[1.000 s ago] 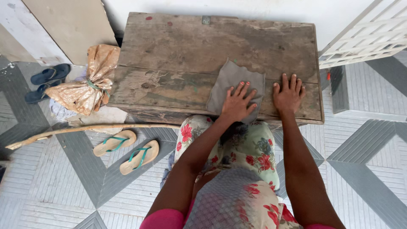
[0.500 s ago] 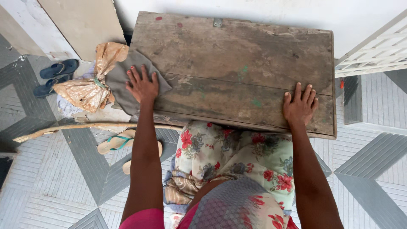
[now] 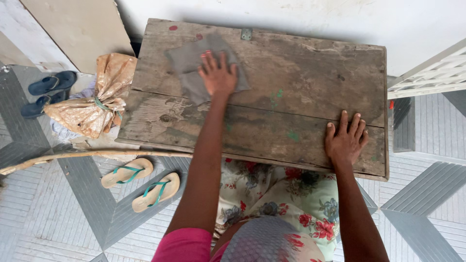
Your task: The person sits on the floor and sands the top surface of a large wooden chest using a piece of sandpaper. They rub the sandpaper back and forth across the wood, covering different areas of the lid.
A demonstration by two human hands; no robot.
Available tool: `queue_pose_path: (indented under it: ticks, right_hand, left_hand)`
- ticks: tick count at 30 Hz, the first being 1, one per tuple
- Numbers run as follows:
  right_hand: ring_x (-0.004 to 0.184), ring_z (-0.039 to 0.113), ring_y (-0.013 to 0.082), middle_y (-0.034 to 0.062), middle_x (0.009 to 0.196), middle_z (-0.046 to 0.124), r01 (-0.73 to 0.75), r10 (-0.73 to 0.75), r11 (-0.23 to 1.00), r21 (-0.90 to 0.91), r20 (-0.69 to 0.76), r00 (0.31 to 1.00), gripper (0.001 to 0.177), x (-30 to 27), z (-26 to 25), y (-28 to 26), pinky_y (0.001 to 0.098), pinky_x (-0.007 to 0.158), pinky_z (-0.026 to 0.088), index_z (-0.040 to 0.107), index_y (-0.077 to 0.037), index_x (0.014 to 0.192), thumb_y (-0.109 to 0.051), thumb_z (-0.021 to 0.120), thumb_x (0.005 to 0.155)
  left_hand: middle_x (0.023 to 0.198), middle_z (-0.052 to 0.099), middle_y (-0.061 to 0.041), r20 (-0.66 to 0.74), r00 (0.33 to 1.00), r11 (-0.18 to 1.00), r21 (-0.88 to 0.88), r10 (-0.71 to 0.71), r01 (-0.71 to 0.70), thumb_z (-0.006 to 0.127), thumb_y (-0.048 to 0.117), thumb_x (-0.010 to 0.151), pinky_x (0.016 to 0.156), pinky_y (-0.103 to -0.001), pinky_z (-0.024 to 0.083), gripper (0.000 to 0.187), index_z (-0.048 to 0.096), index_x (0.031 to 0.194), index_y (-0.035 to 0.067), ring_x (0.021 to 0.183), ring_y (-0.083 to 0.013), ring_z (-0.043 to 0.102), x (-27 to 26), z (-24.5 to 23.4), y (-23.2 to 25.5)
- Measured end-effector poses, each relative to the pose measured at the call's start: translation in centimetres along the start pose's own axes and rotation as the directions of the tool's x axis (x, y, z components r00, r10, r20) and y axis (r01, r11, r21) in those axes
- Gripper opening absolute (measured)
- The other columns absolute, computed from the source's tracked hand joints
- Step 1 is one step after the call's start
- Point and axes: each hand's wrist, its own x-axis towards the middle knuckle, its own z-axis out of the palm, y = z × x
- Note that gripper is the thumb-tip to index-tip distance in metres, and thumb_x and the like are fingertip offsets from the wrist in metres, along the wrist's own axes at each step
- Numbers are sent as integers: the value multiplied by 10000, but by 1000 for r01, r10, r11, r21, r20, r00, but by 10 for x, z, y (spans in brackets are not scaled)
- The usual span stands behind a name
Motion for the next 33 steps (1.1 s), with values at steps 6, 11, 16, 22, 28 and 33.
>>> queue_pose_path:
  ticks: [6,11,16,22,28,33]
  right_hand:
    - [1589,125,348,158,1730,183,9,-9,1000,0,-34,999,691,0,0,-1,527,1246,79,303,-231,1652,-596,256,1068]
    - [1583,149,365,173,1722,219,41,-38,999,35,-71,997,670,-2,0,-3,547,1240,92,333,-223,1646,-584,293,1083]
    - [1584,158,374,188,1720,234,58,-55,998,35,-87,995,675,-2,1,-2,554,1241,94,353,-220,1644,-590,309,1081]
    - [1581,163,369,188,1719,235,59,-56,998,32,-89,994,678,-1,3,0,549,1241,90,351,-216,1644,-589,301,1081]
    - [1582,163,353,171,1717,236,37,-35,999,24,-83,996,678,0,5,1,552,1235,95,358,-235,1636,-596,304,1065]
    - [1566,165,376,183,1710,231,65,-60,997,47,-104,993,670,1,10,8,555,1232,94,355,-228,1638,-591,306,1077]
  left_hand:
    - [1740,-56,-109,90,819,819,51,567,-572,178,740,1019,1269,-593,49,789,142,1677,306,1607,-312,-60,-31,40,171]
    - [1750,-14,-68,40,785,783,66,618,-619,207,762,1009,1278,-591,85,778,136,1668,356,1612,-290,-6,1,48,180]
    - [1738,-56,-78,-29,937,935,81,348,-345,135,758,1000,1247,-661,43,781,80,1678,374,1603,-306,-50,83,7,69]
    - [1747,-36,-68,-53,999,1000,19,-8,9,155,729,1007,1258,-645,42,748,127,1673,389,1608,-279,-28,116,-34,-91]
    - [1749,33,-64,-165,969,983,-51,-184,178,257,681,1009,1238,-617,79,720,231,1653,362,1599,-281,5,80,-33,-145]
    - [1744,63,-94,-196,943,962,-91,-269,256,271,654,1031,1224,-630,93,697,239,1652,338,1599,-304,8,23,-26,-179]
